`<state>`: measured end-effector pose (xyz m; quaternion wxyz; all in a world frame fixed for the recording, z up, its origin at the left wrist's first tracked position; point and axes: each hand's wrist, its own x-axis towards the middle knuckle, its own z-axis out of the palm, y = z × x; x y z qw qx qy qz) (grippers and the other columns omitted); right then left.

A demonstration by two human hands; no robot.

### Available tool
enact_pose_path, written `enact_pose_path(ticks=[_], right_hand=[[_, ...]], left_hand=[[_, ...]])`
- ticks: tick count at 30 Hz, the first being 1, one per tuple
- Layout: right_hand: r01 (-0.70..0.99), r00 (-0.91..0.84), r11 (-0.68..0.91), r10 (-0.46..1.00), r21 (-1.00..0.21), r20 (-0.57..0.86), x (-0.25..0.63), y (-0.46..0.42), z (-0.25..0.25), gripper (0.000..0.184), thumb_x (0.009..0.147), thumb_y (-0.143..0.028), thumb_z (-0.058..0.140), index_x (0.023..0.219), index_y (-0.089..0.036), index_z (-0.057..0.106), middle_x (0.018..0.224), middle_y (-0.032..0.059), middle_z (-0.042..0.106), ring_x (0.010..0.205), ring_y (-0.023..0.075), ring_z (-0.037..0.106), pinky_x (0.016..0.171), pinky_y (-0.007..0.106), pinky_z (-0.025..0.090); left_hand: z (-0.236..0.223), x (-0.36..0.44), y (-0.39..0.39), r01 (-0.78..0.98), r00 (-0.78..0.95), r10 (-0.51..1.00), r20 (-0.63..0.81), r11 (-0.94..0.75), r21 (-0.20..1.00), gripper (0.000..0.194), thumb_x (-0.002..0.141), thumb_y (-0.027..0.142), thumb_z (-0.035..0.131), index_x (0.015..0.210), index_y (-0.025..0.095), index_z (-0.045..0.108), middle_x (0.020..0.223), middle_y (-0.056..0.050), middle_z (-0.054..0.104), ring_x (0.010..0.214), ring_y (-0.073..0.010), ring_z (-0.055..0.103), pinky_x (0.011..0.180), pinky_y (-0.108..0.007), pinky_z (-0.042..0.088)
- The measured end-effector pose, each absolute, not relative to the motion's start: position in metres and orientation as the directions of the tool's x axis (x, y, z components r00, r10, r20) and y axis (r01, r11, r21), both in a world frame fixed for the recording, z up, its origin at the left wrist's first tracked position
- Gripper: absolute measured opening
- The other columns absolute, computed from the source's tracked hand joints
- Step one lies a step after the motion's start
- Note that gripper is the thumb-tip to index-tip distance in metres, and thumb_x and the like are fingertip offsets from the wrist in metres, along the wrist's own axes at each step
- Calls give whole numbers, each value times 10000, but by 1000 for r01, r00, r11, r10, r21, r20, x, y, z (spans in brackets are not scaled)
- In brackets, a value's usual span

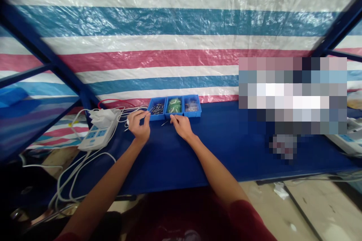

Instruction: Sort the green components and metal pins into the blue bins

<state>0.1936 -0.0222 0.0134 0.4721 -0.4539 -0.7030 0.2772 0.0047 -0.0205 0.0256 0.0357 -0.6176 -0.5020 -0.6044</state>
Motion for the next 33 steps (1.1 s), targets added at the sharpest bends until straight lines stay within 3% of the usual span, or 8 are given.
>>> enact_pose_path(ticks=[5,9,13,17,23,29,33], right_hand=[[396,-137,437,898,-808,418,194,-21,14,547,951,-566,342,640,-191,591,546,-3,538,538,134,537,579,241,389],[411,-157,461,885,-786,438,194,-21,13,545,956,-555,341,634,-192,590,541,-5,539,533,132,526,596,245,381],[413,-171,456,889,-788,424,194,-21,12,544,954,-560,338,638,-193,586,542,-4,541,523,131,517,591,246,382],[410,-188,455,890,-790,415,194,-20,10,529,955,-548,350,642,-193,586,554,-6,553,518,126,516,585,242,380],[419,-208,475,880,-774,427,194,-19,6,532,961,-541,343,658,-188,602,560,-7,563,534,125,533,592,240,376],[438,-182,471,880,-765,438,194,-19,7,515,964,-505,357,656,-180,612,559,0,568,536,130,537,596,245,378],[447,-129,474,873,-759,470,194,-18,9,436,954,-449,400,721,-178,650,663,29,634,600,150,566,625,258,409]], left_hand=[[29,-10,-3,847,18,688,725,-396,355,211,879,397,578,891,222,697,985,-104,671,1009,-287,565,917,-415,360],[24,-7,-2,848,204,791,576,-437,300,260,910,374,517,791,215,684,742,-58,655,720,-202,585,692,-293,384],[15,0,-7,858,327,861,389,-443,259,190,853,365,604,786,214,696,799,-59,678,690,-199,598,606,-271,359],[9,5,-9,876,355,895,271,-419,239,134,832,324,635,831,211,706,890,-70,679,714,-205,616,607,-273,380],[8,8,-10,880,390,888,244,-438,185,149,889,214,527,838,191,665,864,-68,653,775,-195,616,657,-264,420],[16,12,-15,919,358,916,182,-380,104,183,943,226,444,944,182,621,956,-85,659,929,-211,609,775,-281,463],[16,12,-14,890,334,907,255,-393,231,192,948,232,441,951,190,629,896,-66,680,863,-209,636,776,-300,480]])
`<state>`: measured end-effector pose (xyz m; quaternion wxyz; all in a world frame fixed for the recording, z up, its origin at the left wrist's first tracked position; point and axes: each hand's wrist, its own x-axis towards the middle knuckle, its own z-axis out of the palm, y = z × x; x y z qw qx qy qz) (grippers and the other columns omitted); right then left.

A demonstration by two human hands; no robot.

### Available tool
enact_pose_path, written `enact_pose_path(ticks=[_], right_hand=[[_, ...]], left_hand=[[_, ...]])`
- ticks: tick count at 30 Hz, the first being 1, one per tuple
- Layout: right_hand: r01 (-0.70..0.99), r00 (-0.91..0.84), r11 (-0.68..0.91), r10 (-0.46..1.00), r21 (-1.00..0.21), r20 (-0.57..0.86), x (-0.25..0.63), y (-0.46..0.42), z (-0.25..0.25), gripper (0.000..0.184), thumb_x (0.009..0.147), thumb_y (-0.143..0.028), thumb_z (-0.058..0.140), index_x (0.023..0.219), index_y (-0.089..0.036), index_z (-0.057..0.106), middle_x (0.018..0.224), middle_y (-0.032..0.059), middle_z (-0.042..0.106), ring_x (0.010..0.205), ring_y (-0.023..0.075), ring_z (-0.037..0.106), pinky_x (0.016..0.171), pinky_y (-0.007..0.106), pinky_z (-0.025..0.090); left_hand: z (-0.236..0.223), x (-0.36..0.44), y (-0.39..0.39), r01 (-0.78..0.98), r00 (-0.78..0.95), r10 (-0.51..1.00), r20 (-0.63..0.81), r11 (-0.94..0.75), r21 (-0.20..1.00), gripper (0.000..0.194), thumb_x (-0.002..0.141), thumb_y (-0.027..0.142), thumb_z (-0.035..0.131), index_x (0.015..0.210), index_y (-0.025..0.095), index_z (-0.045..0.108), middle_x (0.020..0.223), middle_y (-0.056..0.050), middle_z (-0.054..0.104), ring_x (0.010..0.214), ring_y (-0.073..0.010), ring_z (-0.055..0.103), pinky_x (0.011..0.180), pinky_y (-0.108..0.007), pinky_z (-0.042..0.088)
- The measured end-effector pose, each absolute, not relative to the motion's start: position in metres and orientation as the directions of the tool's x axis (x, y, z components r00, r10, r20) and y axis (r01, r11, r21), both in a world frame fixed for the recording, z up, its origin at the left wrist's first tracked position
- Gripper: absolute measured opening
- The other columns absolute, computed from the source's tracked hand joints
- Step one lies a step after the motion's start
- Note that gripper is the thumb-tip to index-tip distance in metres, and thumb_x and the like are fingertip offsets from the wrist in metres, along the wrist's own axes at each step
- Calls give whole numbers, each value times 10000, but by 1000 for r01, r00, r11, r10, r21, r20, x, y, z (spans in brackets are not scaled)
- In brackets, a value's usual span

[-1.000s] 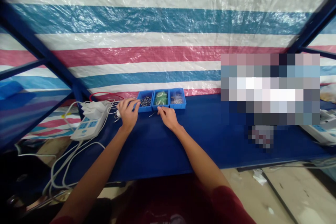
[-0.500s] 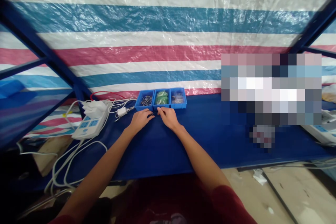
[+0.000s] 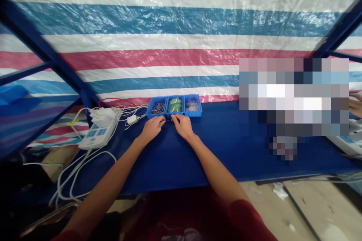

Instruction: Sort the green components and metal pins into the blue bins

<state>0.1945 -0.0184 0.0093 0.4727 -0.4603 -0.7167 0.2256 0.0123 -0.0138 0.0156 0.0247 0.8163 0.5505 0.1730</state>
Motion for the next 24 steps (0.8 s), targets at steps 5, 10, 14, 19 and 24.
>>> enact_pose_path(ticks=[5,10,14,19,24], right_hand=[[424,-114,514,847,-745,520,195,-17,8,257,902,-359,511,970,-186,689,874,57,667,667,154,574,674,274,460],[387,-169,549,832,-741,528,193,-15,5,196,886,-319,554,889,-191,703,825,47,661,678,153,580,685,278,464],[365,-191,571,819,-735,542,192,-15,5,186,877,-311,574,796,-195,694,767,36,653,681,155,581,675,271,455],[352,-178,566,822,-745,540,192,-17,8,164,866,-301,580,793,-196,684,762,31,642,658,147,566,644,261,451],[353,-129,548,831,-758,541,193,-17,9,195,887,-311,545,785,-194,664,785,36,646,664,153,572,663,274,454]], left_hand=[[11,16,-13,667,323,780,537,-590,456,212,940,322,483,917,197,652,885,-45,705,812,-174,653,796,-282,500],[13,20,-18,500,224,770,598,-617,608,238,909,390,531,870,186,648,792,-24,711,687,-141,658,700,-240,522],[16,21,-19,452,132,821,555,-548,704,211,889,382,559,903,189,644,694,4,698,577,-118,627,648,-229,523],[17,22,-19,397,80,848,524,-509,764,211,871,375,579,939,187,647,688,2,709,562,-115,620,637,-233,530],[17,23,-21,373,63,861,505,-489,788,243,829,391,632,950,185,678,798,-25,730,647,-139,661,665,-251,543]])
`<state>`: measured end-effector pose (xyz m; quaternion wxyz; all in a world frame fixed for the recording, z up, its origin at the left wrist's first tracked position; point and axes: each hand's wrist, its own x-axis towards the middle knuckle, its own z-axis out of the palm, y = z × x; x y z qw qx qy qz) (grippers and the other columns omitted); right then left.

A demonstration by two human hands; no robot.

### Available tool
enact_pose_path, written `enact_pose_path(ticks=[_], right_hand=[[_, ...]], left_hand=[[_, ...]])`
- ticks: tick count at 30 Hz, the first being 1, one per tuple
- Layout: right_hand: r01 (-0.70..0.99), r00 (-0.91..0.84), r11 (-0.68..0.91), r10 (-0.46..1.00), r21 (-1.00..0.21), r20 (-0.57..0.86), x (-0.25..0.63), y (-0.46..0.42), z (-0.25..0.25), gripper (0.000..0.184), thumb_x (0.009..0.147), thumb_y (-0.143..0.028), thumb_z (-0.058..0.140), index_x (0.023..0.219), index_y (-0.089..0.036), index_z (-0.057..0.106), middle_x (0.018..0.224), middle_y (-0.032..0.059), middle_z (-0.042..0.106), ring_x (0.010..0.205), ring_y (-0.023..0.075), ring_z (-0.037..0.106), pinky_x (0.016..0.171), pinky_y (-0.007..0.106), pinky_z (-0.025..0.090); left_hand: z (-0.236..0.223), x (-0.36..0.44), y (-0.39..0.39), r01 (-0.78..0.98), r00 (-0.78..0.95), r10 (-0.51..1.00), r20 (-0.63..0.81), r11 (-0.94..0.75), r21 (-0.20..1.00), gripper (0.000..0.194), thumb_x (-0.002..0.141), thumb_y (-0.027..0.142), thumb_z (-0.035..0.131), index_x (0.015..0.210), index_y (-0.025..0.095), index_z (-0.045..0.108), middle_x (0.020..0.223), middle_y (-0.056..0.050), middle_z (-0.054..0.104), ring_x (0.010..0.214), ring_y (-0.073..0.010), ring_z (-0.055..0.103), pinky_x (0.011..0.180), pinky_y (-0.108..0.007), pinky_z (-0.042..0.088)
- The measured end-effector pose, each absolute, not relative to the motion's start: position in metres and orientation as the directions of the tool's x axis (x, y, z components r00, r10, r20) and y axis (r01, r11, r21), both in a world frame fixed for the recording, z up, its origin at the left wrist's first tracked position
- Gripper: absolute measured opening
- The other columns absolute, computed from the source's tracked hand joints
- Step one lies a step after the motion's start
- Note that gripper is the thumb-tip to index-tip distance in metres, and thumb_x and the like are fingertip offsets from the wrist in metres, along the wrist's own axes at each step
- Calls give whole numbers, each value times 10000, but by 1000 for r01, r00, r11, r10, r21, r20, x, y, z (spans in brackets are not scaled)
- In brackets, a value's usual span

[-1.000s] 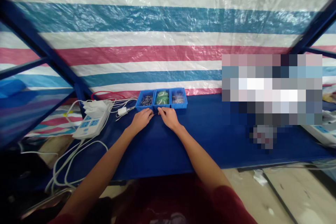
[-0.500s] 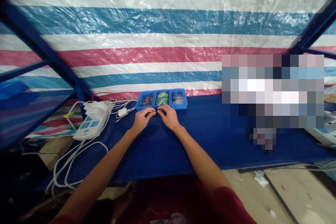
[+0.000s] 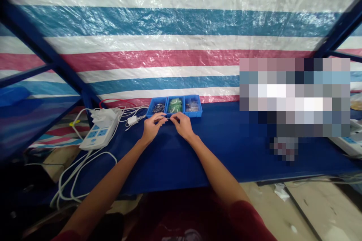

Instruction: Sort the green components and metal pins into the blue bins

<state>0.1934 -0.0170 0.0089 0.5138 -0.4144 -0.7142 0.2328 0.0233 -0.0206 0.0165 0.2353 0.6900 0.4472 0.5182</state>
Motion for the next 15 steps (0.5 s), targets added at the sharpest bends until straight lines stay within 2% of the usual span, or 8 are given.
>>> enact_pose_path(ticks=[3,8,12,15], right_hand=[[347,-123,527,846,-776,519,194,-17,9,235,903,-346,522,786,-194,657,785,41,657,673,161,583,660,278,456],[313,-143,519,854,-796,500,193,-17,8,251,898,-387,525,840,-186,664,793,45,669,672,161,599,644,273,461],[315,-155,530,847,-787,508,193,-19,10,283,902,-413,506,833,-189,664,798,49,672,674,162,594,639,269,459],[345,-164,528,848,-776,504,193,-20,11,324,912,-439,482,799,-190,657,768,46,662,647,157,575,626,266,447]], left_hand=[[17,24,-20,401,60,854,517,-495,771,228,810,404,652,837,182,695,812,-30,725,657,-145,655,672,-257,540],[20,23,-20,413,79,848,524,-506,757,267,867,401,573,763,173,663,674,-8,667,588,-120,602,614,-228,499],[22,22,-21,436,87,858,506,-489,755,364,887,422,537,633,167,592,545,21,563,510,-100,540,561,-212,457],[24,23,-23,446,78,857,509,-487,751,388,893,432,522,619,166,594,549,14,582,515,-104,550,570,-217,462]])
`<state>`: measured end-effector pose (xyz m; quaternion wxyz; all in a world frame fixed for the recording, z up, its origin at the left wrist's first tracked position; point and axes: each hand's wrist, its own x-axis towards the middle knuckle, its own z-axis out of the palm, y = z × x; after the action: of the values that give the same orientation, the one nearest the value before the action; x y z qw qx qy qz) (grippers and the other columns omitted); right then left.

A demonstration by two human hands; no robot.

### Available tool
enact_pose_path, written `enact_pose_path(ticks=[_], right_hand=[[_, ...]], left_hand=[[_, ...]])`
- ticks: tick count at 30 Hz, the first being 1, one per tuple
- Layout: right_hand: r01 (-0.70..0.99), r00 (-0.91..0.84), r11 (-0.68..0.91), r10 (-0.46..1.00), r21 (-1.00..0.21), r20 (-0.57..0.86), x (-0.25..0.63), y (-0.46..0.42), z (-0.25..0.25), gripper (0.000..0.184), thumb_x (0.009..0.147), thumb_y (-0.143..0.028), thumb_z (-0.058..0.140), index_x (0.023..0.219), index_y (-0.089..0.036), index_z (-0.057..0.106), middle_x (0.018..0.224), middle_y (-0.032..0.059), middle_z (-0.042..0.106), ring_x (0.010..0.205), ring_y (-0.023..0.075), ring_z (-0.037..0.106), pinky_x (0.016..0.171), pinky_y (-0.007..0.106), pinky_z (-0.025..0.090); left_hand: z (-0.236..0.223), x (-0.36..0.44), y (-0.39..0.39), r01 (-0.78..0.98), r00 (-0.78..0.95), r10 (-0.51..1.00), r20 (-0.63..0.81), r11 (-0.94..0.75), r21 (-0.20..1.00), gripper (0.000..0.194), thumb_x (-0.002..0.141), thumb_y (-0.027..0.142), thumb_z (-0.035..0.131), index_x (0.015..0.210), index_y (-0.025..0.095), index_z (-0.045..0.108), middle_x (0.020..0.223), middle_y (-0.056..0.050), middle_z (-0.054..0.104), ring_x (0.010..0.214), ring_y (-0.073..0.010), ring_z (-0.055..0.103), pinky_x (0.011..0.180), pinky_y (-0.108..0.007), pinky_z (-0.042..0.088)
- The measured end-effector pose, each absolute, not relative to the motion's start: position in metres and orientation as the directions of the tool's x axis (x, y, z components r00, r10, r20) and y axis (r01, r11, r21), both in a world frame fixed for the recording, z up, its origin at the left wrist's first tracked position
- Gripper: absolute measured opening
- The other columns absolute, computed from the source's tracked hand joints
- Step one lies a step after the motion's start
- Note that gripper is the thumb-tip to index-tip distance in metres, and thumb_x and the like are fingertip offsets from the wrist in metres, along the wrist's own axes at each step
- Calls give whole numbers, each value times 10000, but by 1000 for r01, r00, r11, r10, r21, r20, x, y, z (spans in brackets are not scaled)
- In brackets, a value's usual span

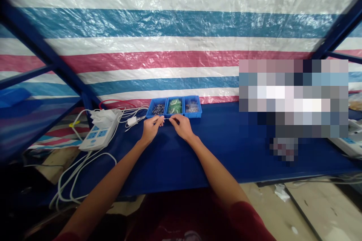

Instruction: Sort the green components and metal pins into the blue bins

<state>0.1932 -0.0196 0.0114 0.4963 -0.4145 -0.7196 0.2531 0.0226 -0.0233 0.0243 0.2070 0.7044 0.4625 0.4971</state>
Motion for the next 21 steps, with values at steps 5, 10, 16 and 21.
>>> enact_pose_path(ticks=[5,10,16,21], right_hand=[[367,-189,525,851,-768,490,194,-20,12,367,926,-446,455,730,-191,632,679,26,617,602,148,553,602,257,425],[384,-229,500,866,-776,445,193,-19,10,384,945,-438,423,766,-191,655,680,23,630,627,150,581,603,242,420],[401,-219,499,866,-768,449,192,-18,9,392,952,-428,412,766,-186,658,657,17,626,609,143,582,599,235,416],[393,-178,496,867,-775,465,193,-18,10,398,948,-435,417,754,-183,656,636,16,617,584,145,579,593,240,419]], left_hand=[[27,24,-25,436,85,852,517,-498,750,283,859,427,581,773,178,686,760,-25,720,648,-143,641,617,-245,517],[26,26,-26,328,49,875,481,-469,820,285,861,442,582,864,165,648,933,-69,738,790,-179,690,688,-290,570],[22,24,-27,299,45,869,494,-483,823,224,916,393,519,857,177,527,1000,-85,731,868,-181,701,773,-331,575],[15,19,-22,494,127,813,568,-549,674,231,938,379,480,931,180,598,923,-60,726,838,-161,688,806,-302,544]])
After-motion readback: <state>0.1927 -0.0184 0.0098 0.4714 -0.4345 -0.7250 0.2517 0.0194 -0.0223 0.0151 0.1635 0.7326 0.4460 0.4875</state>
